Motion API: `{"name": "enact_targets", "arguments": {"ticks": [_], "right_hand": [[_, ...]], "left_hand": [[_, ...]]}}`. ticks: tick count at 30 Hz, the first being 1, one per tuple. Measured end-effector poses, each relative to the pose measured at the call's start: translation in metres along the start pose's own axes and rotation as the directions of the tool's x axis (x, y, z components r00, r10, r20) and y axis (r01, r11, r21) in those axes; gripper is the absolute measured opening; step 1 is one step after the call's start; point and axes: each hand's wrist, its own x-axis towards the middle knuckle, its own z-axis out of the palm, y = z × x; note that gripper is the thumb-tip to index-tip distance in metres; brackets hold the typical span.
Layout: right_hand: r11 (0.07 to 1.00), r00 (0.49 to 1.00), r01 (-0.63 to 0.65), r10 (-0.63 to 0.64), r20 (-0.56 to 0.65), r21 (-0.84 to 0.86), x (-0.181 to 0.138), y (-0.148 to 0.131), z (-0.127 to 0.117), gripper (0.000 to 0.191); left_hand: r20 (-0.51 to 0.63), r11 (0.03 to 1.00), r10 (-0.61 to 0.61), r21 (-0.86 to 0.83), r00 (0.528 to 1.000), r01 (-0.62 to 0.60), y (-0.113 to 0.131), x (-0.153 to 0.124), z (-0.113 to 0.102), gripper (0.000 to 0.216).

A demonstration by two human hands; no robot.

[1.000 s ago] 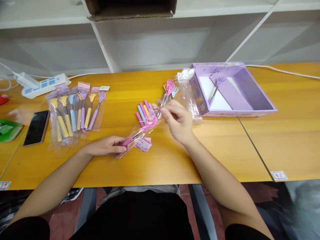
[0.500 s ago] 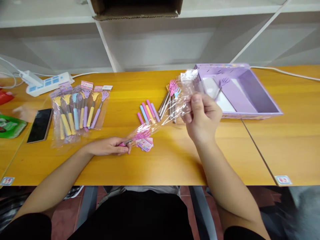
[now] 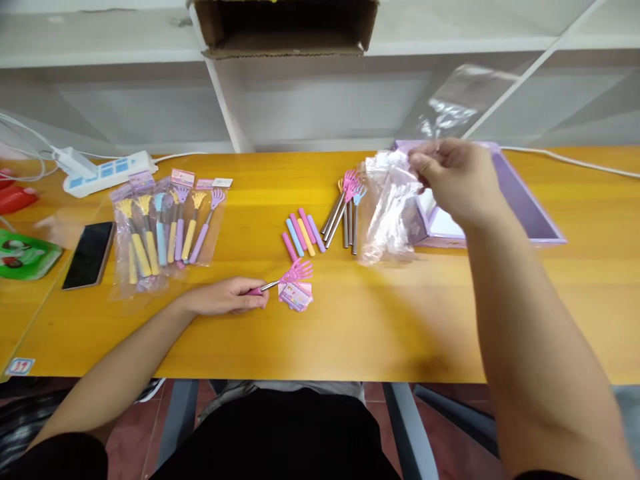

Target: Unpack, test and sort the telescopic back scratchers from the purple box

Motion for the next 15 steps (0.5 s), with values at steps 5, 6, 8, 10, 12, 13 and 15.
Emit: {"name": "enact_targets", "arguments": {"ticks": [5,6,8,10,12,13,15], "right_hand": [[0.712,0.992,-0.055,0.117,0.041,-0.700,0.031,0.031,0.008,0.030],[0.649,0.992,-0.047,0.122,0.044,-0.759,0.032,0.033,0.014,0.031],[0.524,0.990,-0.035,0.136,0.043,-0.851,0.032,0.034,0.024,0.046],[0.422,0.993,-0.054,0.120,-0.004,-0.905,0.031,0.028,0.028,0.062],[0.411,0.998,-0.064,0.046,-0.050,-0.909,0.024,0.017,0.031,0.059],[0.441,0.999,-0.054,0.020,-0.050,-0.896,0.015,0.011,0.034,0.051],[0.564,0.996,0.065,0.017,0.090,-0.823,-0.015,-0.003,0.046,0.028]], "left_hand": [[-0.010,0.998,0.028,-0.060,1.000,-0.028,0.001,-0.001,0.002,0.054],[-0.017,0.996,0.025,-0.087,1.000,-0.026,0.000,-0.001,0.003,0.054],[-0.033,0.985,0.004,-0.170,0.999,-0.010,-0.002,-0.001,0.004,0.054],[-0.056,0.969,-0.013,-0.248,0.998,-0.002,-0.002,-0.001,0.005,0.051],[-0.083,0.959,-0.001,-0.282,0.997,-0.023,-0.002,0.000,0.006,0.048],[-0.105,0.960,0.018,-0.275,0.994,-0.046,-0.002,0.000,0.007,0.047],[-0.186,0.978,0.071,-0.179,0.980,-0.105,0.000,-0.001,0.008,0.043]]}}
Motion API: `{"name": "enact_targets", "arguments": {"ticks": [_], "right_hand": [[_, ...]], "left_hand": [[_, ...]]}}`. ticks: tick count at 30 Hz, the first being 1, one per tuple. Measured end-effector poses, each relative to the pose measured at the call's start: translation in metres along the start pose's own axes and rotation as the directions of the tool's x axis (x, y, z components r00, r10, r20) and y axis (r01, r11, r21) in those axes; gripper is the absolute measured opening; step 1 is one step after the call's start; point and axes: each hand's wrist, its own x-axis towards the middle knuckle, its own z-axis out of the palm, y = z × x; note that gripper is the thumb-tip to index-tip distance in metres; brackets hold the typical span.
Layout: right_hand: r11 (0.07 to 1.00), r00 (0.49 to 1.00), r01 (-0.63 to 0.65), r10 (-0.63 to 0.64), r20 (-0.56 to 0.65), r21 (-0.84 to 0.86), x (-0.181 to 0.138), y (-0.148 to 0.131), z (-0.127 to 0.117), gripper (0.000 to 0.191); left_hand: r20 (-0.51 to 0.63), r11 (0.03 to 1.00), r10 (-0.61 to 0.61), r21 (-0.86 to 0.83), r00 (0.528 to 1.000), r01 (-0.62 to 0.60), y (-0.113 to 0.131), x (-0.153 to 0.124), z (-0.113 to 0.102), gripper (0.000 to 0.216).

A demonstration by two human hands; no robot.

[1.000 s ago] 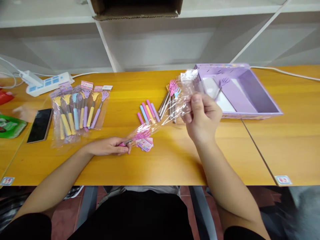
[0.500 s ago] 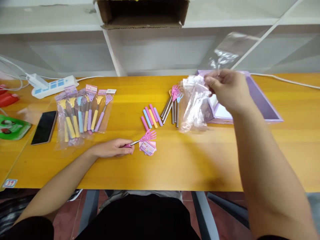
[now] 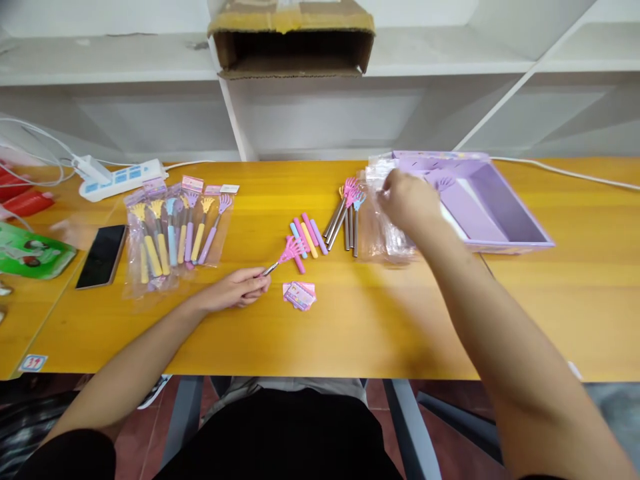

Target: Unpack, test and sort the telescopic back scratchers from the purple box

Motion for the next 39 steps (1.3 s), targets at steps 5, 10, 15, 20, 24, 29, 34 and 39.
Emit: {"name": "enact_targets", "arguments": {"ticks": [5,10,15,20,24,29,34,39], "right_hand": [[0.595,0.743,0.327,-0.642,0.189,0.734,-0.118,-0.079,0.025,0.039],[0.325,0.757,0.365,-0.649,-0.075,0.873,-0.179,-0.133,0.054,0.055],[0.284,0.659,0.471,-0.743,-0.118,0.835,-0.171,-0.128,0.060,0.038],[0.214,0.564,0.566,-0.805,-0.185,0.796,-0.171,-0.118,0.064,0.014],[0.234,0.517,0.711,-0.813,-0.268,0.663,-0.180,-0.122,0.059,0.018],[0.239,0.540,0.702,-0.793,-0.282,0.671,-0.185,-0.129,0.050,0.030],[0.258,0.584,0.665,-0.764,-0.273,0.701,-0.185,-0.132,0.046,0.036],[0.227,0.633,0.620,-0.710,-0.309,0.751,-0.183,-0.119,0.041,0.042]], "left_hand": [[-0.182,0.781,0.299,0.611,0.937,-0.130,0.000,-0.001,0.011,0.029],[0.009,0.402,0.512,0.881,0.859,-0.249,-0.020,0.006,0.027,0.020],[0.023,0.301,0.500,0.933,0.865,-0.199,-0.037,0.016,0.036,0.016],[0.000,0.270,0.462,0.953,0.887,-0.140,-0.032,0.015,0.032,0.017],[-0.012,0.208,0.477,0.973,0.879,-0.100,-0.028,0.010,0.033,0.016],[-0.006,0.222,0.511,0.967,0.860,-0.125,-0.030,0.010,0.030,0.018],[0.020,0.226,0.499,0.962,0.866,-0.153,-0.028,0.015,0.024,0.026],[-0.043,0.189,0.560,0.979,0.827,-0.077,-0.017,0.008,-0.006,0.023]]}}
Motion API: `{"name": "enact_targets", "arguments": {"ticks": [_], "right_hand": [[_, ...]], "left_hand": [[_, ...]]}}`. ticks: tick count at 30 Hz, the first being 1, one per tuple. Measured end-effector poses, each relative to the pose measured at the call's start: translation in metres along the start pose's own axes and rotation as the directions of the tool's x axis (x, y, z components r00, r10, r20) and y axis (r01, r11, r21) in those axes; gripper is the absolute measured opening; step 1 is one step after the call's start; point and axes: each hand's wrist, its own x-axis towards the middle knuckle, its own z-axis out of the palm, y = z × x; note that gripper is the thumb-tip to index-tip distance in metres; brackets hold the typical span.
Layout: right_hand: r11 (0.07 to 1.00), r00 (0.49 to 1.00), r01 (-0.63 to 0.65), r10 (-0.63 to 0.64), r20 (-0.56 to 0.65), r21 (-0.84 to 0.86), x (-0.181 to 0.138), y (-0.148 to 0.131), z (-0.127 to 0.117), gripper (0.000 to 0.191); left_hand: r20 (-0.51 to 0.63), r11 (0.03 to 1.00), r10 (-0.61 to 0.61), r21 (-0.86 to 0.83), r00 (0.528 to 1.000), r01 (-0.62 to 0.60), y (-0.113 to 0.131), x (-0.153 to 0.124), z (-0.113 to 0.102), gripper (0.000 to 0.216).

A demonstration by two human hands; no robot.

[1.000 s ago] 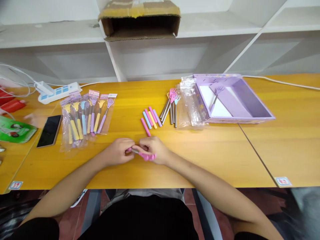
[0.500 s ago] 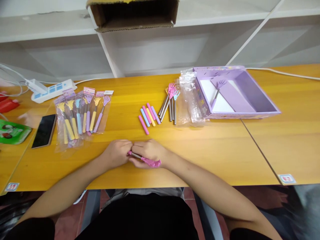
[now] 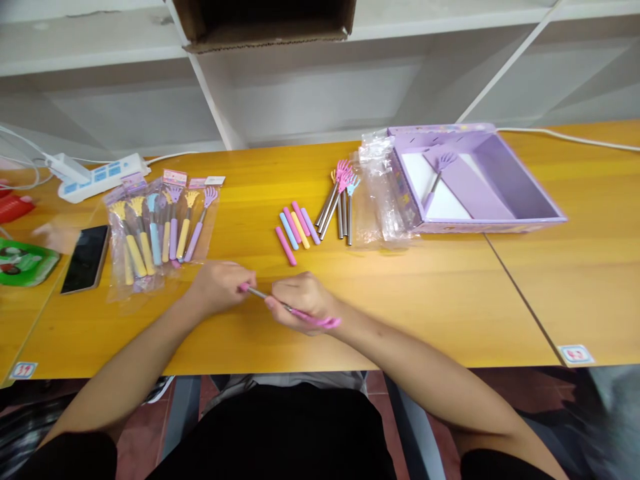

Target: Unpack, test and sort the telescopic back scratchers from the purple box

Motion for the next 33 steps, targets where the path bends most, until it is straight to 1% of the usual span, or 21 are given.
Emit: {"name": "enact_targets", "arguments": {"ticks": [1,2,3,5,7,8,9,10,11,12,14,15,17,18,20,22,24,26,28,30,33], "right_hand": [[1.000,0.999,-0.002,0.003,-0.034,0.028,-0.003,0.001,-0.005,0.042],[0.998,0.997,-0.003,0.007,-0.071,0.055,-0.007,0.002,-0.011,0.043],[0.997,0.994,-0.003,0.012,-0.109,0.079,-0.011,0.003,-0.018,0.045],[0.994,0.973,0.002,0.024,-0.228,0.110,-0.017,0.009,-0.032,0.048],[0.995,0.914,-0.035,0.071,-0.400,0.097,-0.018,0.018,-0.045,0.051],[0.993,0.864,-0.079,0.112,-0.491,0.087,-0.016,0.024,-0.052,0.053],[0.987,0.804,-0.137,0.163,-0.571,0.089,-0.014,0.030,-0.057,0.053],[0.974,0.743,-0.201,0.221,-0.632,0.104,-0.011,0.036,-0.063,0.052],[0.956,0.688,-0.261,0.280,-0.669,0.131,-0.008,0.043,-0.068,0.052],[0.936,0.640,-0.313,0.333,-0.693,0.161,-0.005,0.049,-0.073,0.051],[0.902,0.572,-0.386,0.398,-0.717,0.192,-0.002,0.061,-0.082,0.048],[0.889,0.551,-0.416,0.415,-0.724,0.193,-0.001,0.066,-0.087,0.046],[0.862,0.526,-0.472,0.441,-0.727,0.182,-0.002,0.076,-0.096,0.041],[0.846,0.519,-0.503,0.458,-0.722,0.175,-0.003,0.080,-0.100,0.039],[0.808,0.514,-0.568,0.498,-0.699,0.158,-0.005,0.088,-0.105,0.031],[0.768,0.522,-0.628,0.538,-0.662,0.129,-0.006,0.095,-0.106,0.024],[0.734,0.538,-0.675,0.562,-0.628,0.078,-0.006,0.100,-0.104,0.022],[0.715,0.576,-0.699,0.558,-0.597,-0.008,-0.006,0.104,-0.101,0.026],[0.712,0.640,-0.692,0.527,-0.559,-0.121,-0.007,0.108,-0.098,0.031],[0.708,0.702,-0.667,0.494,-0.513,-0.232,-0.008,0.112,-0.095,0.035],[0.677,0.757,-0.635,0.452,-0.472,-0.371,-0.010,0.118,-0.092,0.036]], "left_hand": [[-0.031,0.999,-0.039,0.034,0.999,0.040,-0.010,0.000,-0.006,0.023],[-0.073,0.990,-0.108,0.080,0.991,0.114,-0.021,0.000,-0.013,0.025],[-0.136,0.968,-0.200,0.122,0.970,0.217,-0.031,0.000,-0.019,0.031],[-0.214,0.926,-0.321,0.134,0.923,0.353,-0.047,0.001,-0.029,0.040],[-0.297,0.883,-0.421,0.081,0.857,0.462,-0.054,0.003,-0.033,0.041],[-0.327,0.867,-0.462,0.030,0.824,0.498,-0.054,0.004,-0.033,0.037],[-0.344,0.857,-0.493,-0.032,0.799,0.515,-0.052,0.006,-0.031,0.029],[-0.346,0.854,-0.511,-0.097,0.787,0.512,-0.049,0.007,-0.028,0.016],[-0.337,0.855,-0.517,-0.159,0.786,0.494,-0.046,0.008,-0.024,0.005],[-0.325,0.855,-0.518,-0.221,0.792,0.469,-0.043,0.009,-0.018,0.021],[-0.286,0.835,-0.523,-0.360,0.803,0.416,-0.042,0.010,-0.006,0.054],[-0.259,0.808,-0.535,-0.436,0.804,0.397,-0.043,0.010,0.000,0.065],[-0.194,0.730,-0.564,-0.572,0.803,0.374,-0.047,0.010,0.010,0.077],[-0.166,0.697,-0.568,-0.618,0.806,0.364,-0.049,0.009,0.013,0.080],[-0.132,0.672,-0.549,-0.657,0.825,0.342,-0.053,0.008,0.016,0.079],[-0.114,0.682,-0.515,-0.656,0.850,0.325,-0.052,0.006,0.015,0.077],[-0.116,0.720,-0.481,-0.618,0.869,0.316,-0.049,0.005,0.011,0.073],[-0.129,0.774,-0.440,-0.555,0.889,0.303,-0.044,0.005,0.006,0.065],[-0.131,0.827,-0.385,-0.489,0.914,0.278,-0.038,0.006,0.001,0.057],[-0.106,0.871,-0.321,-0.423,0.941,0.249,-0.033,0.008,-0.004,0.050],[-0.027,0.911,-0.242,-0.350,0.970,0.217,-0.026,0.008,-0.008,0.041]]}}
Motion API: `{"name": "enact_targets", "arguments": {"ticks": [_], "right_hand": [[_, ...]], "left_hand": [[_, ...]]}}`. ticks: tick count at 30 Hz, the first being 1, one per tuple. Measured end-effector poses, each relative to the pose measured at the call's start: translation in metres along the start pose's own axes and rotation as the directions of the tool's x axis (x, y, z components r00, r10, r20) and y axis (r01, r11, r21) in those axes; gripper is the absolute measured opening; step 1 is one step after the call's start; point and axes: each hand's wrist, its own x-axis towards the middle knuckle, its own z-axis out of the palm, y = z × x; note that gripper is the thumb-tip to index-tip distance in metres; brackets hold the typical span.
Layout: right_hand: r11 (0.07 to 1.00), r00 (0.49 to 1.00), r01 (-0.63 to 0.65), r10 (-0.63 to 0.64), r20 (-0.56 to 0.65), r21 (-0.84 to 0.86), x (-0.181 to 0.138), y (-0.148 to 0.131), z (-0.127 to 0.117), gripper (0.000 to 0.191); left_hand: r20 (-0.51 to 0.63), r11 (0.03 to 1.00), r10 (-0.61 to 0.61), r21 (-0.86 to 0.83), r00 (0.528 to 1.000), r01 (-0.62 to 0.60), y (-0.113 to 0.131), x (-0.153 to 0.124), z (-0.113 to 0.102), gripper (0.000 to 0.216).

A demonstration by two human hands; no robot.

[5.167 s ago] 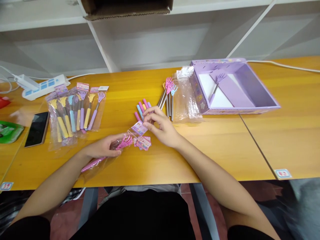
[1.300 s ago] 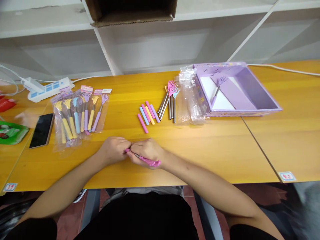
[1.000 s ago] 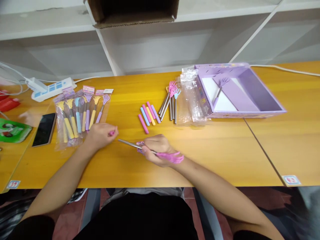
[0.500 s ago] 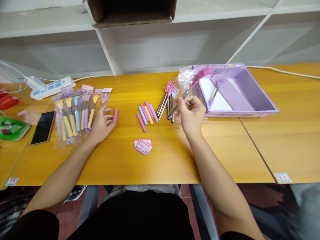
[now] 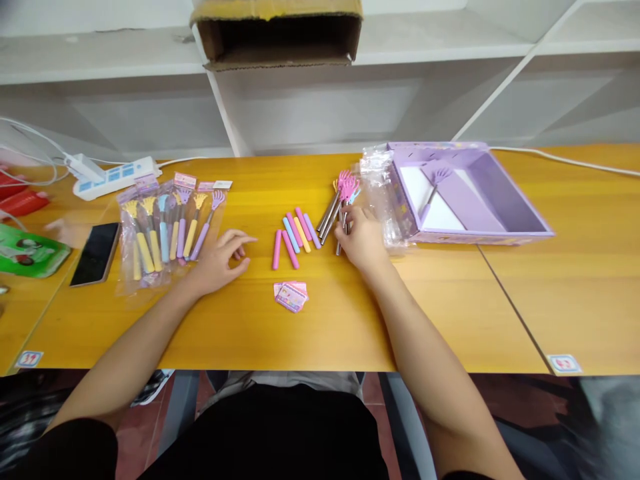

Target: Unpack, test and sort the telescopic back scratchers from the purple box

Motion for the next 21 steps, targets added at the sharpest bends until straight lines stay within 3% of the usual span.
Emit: {"name": "enact_targets", "arguments": {"ticks": [6,9,13,15,17,19,21], "right_hand": [[0.987,0.997,0.075,-0.076,-0.003,-0.141,-0.002,0.001,0.007,0.037],[0.984,0.997,0.076,-0.074,0.020,-0.160,-0.004,-0.001,0.006,0.038],[0.984,0.996,0.075,-0.068,0.051,-0.163,-0.006,-0.007,0.004,0.037],[0.984,0.997,0.077,-0.072,0.040,-0.160,-0.008,-0.010,0.003,0.037],[0.985,0.997,0.080,-0.078,0.018,-0.153,-0.010,-0.013,0.001,0.036],[0.986,0.996,0.086,-0.086,0.007,-0.146,-0.012,-0.017,-0.001,0.034],[0.986,0.995,0.095,-0.094,0.015,-0.135,-0.014,-0.021,-0.003,0.031]], "left_hand": [[0.196,0.985,0.173,-0.022,0.965,-0.172,0.011,-0.002,0.005,0.027],[0.234,0.970,0.236,0.006,0.943,-0.244,0.013,-0.002,0.009,0.032],[0.240,0.963,0.228,0.084,0.944,-0.254,0.012,-0.002,0.012,0.045],[0.182,0.958,0.216,0.152,0.959,-0.244,0.008,0.000,0.007,0.041],[0.024,0.951,0.145,0.272,0.989,-0.146,0.000,0.001,-0.003,0.033],[-0.199,0.918,0.013,0.391,0.980,0.067,-0.013,0.001,-0.016,0.028],[-0.350,0.855,-0.120,0.439,0.929,0.276,-0.027,0.001,-0.028,0.031]]}}
